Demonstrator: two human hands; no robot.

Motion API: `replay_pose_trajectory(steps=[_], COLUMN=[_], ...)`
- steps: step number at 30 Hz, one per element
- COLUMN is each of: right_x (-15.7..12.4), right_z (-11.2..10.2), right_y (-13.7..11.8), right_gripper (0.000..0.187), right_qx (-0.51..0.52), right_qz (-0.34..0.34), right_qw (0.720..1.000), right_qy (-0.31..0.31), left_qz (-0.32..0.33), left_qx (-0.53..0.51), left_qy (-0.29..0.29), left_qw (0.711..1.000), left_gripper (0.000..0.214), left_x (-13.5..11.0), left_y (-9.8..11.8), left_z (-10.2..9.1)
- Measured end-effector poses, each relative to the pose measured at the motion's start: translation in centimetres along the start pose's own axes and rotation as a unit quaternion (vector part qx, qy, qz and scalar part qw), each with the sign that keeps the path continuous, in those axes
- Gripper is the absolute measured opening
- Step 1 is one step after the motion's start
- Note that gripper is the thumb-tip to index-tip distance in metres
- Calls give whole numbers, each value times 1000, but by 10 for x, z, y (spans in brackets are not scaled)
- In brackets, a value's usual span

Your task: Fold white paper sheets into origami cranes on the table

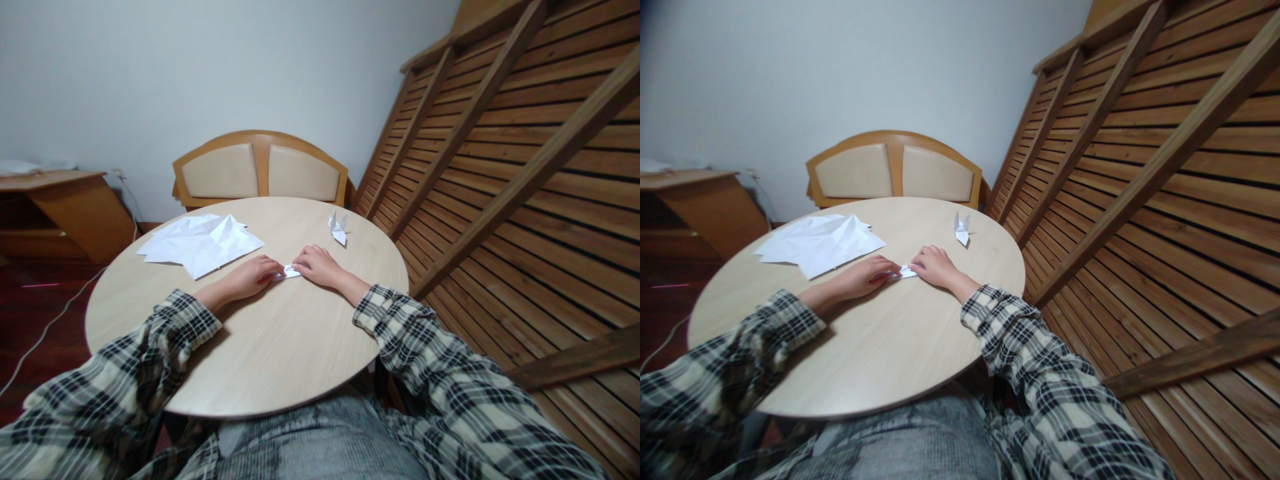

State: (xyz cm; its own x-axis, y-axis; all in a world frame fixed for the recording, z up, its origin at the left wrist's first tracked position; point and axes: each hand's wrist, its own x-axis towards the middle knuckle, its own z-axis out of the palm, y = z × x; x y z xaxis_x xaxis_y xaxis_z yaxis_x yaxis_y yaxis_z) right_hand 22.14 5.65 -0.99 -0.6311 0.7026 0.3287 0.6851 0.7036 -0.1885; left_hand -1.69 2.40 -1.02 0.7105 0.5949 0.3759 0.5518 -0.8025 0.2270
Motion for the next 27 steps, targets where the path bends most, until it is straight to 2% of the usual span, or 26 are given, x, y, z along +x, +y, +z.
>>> replay_pose_trajectory(steps=[12,27], right_x=[2,4], right_z=[4,10], right_y=[-3,-4], right_gripper=[23,10], right_qx=[-13,51], right_qz=[-15,-19], right_qw=[1000,997], right_qy=[23,47], left_qz=[3,25], left_qx=[4,13], left_qy=[-5,14], left_qw=[1000,999], left_gripper=[20,21], left_x=[0,1], left_y=[4,4], left_z=[-1,-5])
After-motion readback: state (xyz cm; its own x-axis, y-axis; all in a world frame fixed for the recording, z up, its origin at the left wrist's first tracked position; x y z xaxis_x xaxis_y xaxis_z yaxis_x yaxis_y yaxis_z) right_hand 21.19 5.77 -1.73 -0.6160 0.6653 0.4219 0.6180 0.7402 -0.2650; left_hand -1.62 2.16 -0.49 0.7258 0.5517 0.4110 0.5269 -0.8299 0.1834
